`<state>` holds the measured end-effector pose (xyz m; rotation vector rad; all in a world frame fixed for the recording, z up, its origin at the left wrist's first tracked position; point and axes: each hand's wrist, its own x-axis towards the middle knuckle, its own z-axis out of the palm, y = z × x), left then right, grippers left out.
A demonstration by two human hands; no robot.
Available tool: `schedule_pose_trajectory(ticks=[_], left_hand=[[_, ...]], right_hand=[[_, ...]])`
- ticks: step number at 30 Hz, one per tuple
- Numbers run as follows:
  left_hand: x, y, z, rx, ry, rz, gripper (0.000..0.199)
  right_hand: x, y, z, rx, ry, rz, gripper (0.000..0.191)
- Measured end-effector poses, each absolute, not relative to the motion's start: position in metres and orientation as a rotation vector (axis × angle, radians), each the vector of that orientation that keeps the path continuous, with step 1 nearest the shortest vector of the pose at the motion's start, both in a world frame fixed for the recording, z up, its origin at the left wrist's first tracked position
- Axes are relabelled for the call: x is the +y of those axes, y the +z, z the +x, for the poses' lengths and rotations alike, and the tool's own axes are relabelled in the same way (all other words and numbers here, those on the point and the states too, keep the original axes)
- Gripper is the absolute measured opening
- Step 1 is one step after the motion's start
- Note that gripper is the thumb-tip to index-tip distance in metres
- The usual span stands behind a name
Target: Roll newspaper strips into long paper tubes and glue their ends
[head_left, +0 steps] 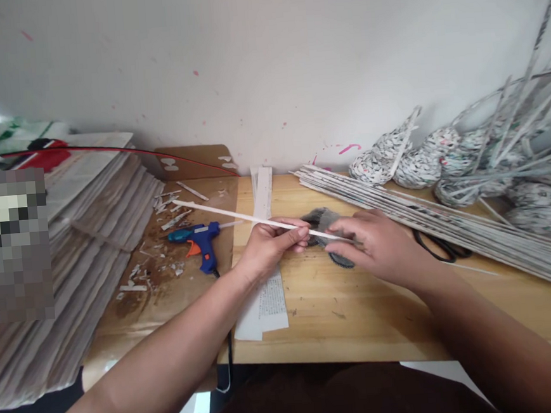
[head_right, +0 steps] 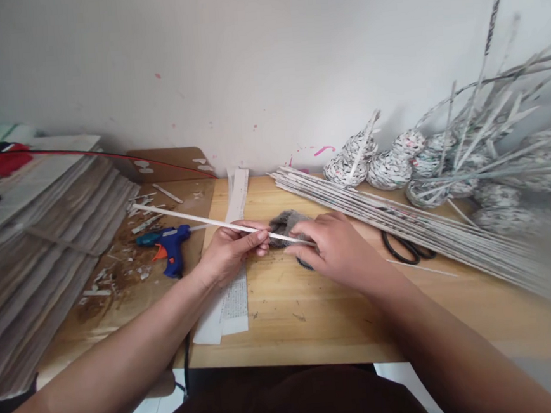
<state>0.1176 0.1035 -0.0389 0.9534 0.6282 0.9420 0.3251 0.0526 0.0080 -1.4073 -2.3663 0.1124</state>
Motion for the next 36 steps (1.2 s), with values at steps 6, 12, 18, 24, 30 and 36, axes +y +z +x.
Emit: schedule_pose_trajectory(ticks=[6, 12, 18, 24, 30, 36], left_hand=[[0.102, -0.036, 0.117, 0.65, 0.927, 0.931, 0.02], [0.102, -0.038, 0.117, 0.625, 0.897, 0.968, 0.02], [0.101, -0.037, 0.119, 0.685, 0.918, 0.951, 0.022], [0.099, -0.035, 0.12, 0.772, 0.914, 0.995, 0.026], [0.098, -0.036, 0.12, 0.79, 0.894, 1.019, 0.024], [0.095, -0.036, 0.121, 0.744, 0.872, 0.96, 0.021]], right_hand=[[0.055, 0.002, 0.318, -2.402, 0.019, -1.296, 0.025], [0.051, 0.018, 0.328, -2.358, 0.817, -1.424, 0.032], [0.052, 0.016, 0.33, -2.292, 0.554, -1.483, 0.024], [0.057, 0.006, 0.323, -2.338, 0.148, -1.311, 0.018], [0.054, 0.005, 0.32, -2.352, 0.292, -1.326, 0.023], [0.053, 0.001, 0.317, -2.329, 0.275, -1.288, 0.019]])
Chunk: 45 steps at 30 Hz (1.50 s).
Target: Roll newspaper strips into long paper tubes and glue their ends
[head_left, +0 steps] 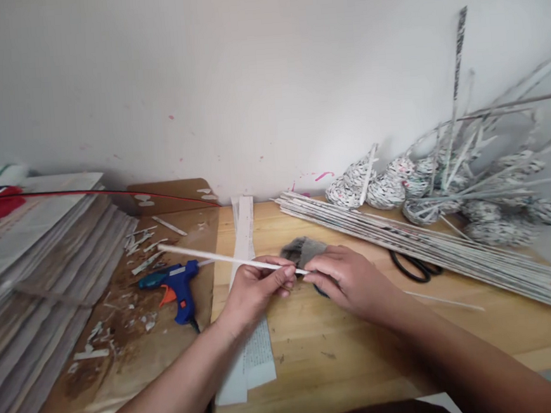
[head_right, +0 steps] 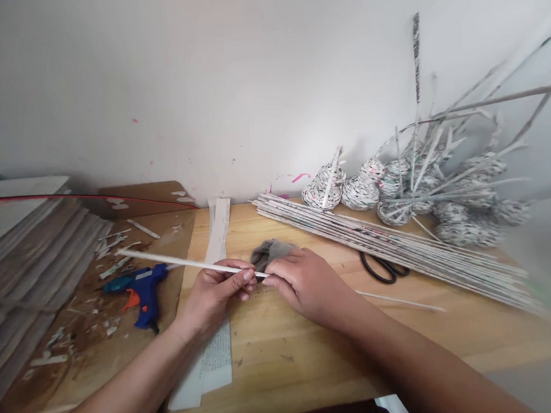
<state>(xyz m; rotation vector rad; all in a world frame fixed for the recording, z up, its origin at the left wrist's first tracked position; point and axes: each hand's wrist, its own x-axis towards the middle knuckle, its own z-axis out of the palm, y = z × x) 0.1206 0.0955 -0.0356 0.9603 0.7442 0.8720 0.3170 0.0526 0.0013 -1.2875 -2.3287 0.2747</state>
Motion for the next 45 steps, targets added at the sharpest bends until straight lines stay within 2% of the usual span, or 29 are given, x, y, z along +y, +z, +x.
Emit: schedule_pose_trajectory(ticks=[6, 11, 16, 22, 37, 45], left_hand=[[0.095, -0.031, 0.12, 0.697, 0.891, 0.929, 0.018], [0.093, -0.033, 0.121, 0.676, 0.85, 0.965, 0.017], [0.091, -0.035, 0.121, 0.679, 0.853, 1.047, 0.019], [0.09, -0.035, 0.121, 0.684, 0.808, 1.105, 0.019], [0.094, -0.036, 0.118, 0.679, 0.865, 1.072, 0.018], [0.098, -0.03, 0.116, 0.771, 0.949, 0.979, 0.021]], right_hand=[[0.048, 0.008, 0.32, -2.3, 0.499, -1.444, 0.028], [0.049, 0.006, 0.319, -2.32, 0.425, -1.334, 0.018], [0.047, 0.004, 0.316, -2.33, 0.468, -1.336, 0.028], [0.043, 0.009, 0.314, -2.265, 0.621, -1.325, 0.022], [0.044, 0.011, 0.319, -2.143, 0.637, -1.452, 0.023], [0.046, 0.014, 0.321, -2.098, 0.434, -1.496, 0.018]])
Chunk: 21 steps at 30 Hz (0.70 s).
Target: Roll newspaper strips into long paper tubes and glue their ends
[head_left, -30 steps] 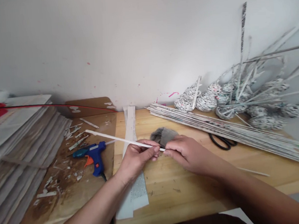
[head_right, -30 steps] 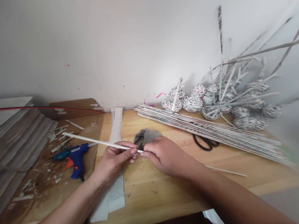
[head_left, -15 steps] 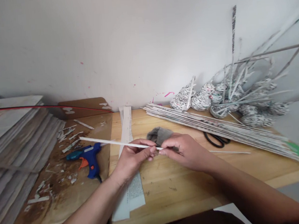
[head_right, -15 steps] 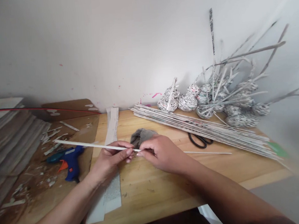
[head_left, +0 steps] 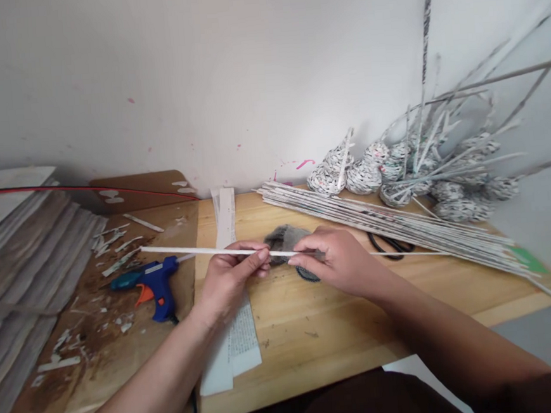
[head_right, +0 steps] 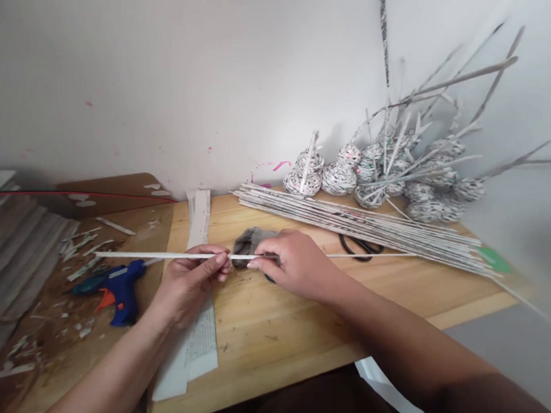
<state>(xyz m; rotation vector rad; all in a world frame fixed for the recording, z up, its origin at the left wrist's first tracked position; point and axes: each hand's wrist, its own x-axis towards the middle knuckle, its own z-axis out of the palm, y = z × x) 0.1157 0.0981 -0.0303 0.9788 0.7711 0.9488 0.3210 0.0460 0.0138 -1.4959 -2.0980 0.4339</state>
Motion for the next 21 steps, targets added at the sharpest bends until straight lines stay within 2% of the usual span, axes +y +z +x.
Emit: schedule_pose_trajectory(ticks=[5, 12, 21], left_hand=[[0.102, -0.023, 0.113, 0.778, 0.99, 0.948, 0.024], [0.099, -0.029, 0.116, 0.723, 0.955, 0.989, 0.019], [0.093, -0.03, 0.118, 0.711, 0.888, 1.022, 0.026]], right_hand=[[0.045, 0.019, 0.325, -2.113, 0.43, -1.522, 0.02], [0.042, 0.014, 0.318, -2.055, 0.536, -1.462, 0.018], [0.046, 0.004, 0.309, -2.071, 0.328, -1.346, 0.015]])
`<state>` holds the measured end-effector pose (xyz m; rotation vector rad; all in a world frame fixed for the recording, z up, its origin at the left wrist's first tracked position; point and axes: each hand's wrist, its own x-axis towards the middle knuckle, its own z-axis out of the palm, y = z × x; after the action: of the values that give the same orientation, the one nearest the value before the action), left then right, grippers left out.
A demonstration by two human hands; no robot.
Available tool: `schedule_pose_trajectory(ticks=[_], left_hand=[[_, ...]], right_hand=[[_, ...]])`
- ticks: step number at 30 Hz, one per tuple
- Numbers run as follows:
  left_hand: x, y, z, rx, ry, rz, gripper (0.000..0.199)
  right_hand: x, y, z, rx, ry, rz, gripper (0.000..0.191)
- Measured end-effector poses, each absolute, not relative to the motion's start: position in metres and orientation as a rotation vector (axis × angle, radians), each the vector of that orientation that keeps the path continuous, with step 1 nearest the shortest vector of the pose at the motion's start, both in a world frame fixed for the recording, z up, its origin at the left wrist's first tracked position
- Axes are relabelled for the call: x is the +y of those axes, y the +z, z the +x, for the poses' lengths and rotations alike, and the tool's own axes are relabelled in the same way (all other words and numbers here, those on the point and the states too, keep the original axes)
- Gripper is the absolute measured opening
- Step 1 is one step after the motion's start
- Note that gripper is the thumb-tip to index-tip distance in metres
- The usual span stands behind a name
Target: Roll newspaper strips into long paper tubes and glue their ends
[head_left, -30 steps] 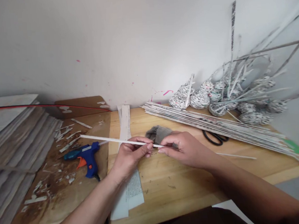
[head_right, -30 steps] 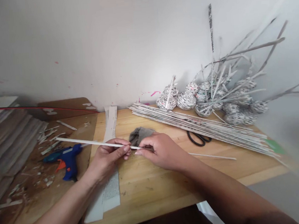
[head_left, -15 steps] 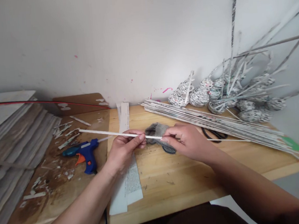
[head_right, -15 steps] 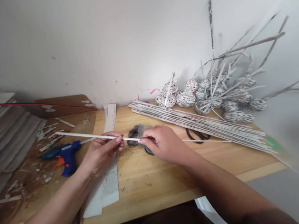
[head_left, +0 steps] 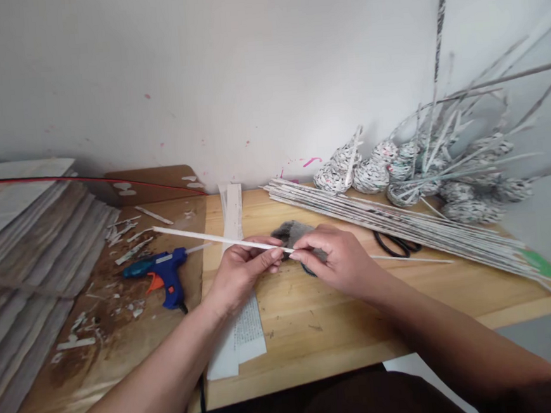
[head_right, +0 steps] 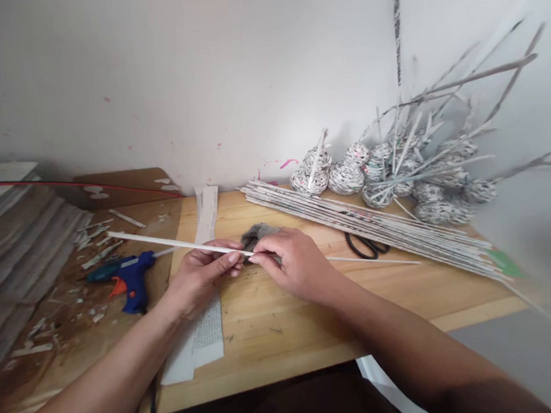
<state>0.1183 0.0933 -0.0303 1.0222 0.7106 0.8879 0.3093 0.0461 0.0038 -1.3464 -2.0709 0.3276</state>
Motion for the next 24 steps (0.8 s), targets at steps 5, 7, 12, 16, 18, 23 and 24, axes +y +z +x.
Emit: schedule_pose_trajectory(ticks=[5, 7, 12, 16, 18, 23, 24], left_hand=[[0.1, -0.029, 0.115, 0.738, 1.001, 1.03, 0.024], [0.105, -0.028, 0.112, 0.751, 1.083, 0.971, 0.024], [0.11, -0.028, 0.109, 0.707, 1.131, 0.855, 0.024], [0.109, -0.028, 0.11, 0.685, 1.102, 0.892, 0.023], [0.109, -0.028, 0.11, 0.682, 1.102, 0.911, 0.022], [0.11, -0.031, 0.112, 0.669, 1.153, 0.894, 0.021], [0.109, -0.031, 0.113, 0.675, 1.151, 0.884, 0.022]], right_hand=[[0.048, 0.006, 0.315, -2.059, 0.325, -1.409, 0.011], [0.049, 0.008, 0.319, -2.008, 0.313, -1.46, 0.012], [0.048, 0.008, 0.322, -1.977, 0.278, -1.505, 0.011], [0.047, 0.006, 0.316, -2.009, 0.209, -1.484, 0.011], [0.046, 0.007, 0.314, -2.008, 0.226, -1.507, 0.015], [0.046, 0.011, 0.313, -1.999, 0.376, -1.552, 0.021], [0.046, 0.01, 0.312, -1.996, 0.377, -1.538, 0.02]])
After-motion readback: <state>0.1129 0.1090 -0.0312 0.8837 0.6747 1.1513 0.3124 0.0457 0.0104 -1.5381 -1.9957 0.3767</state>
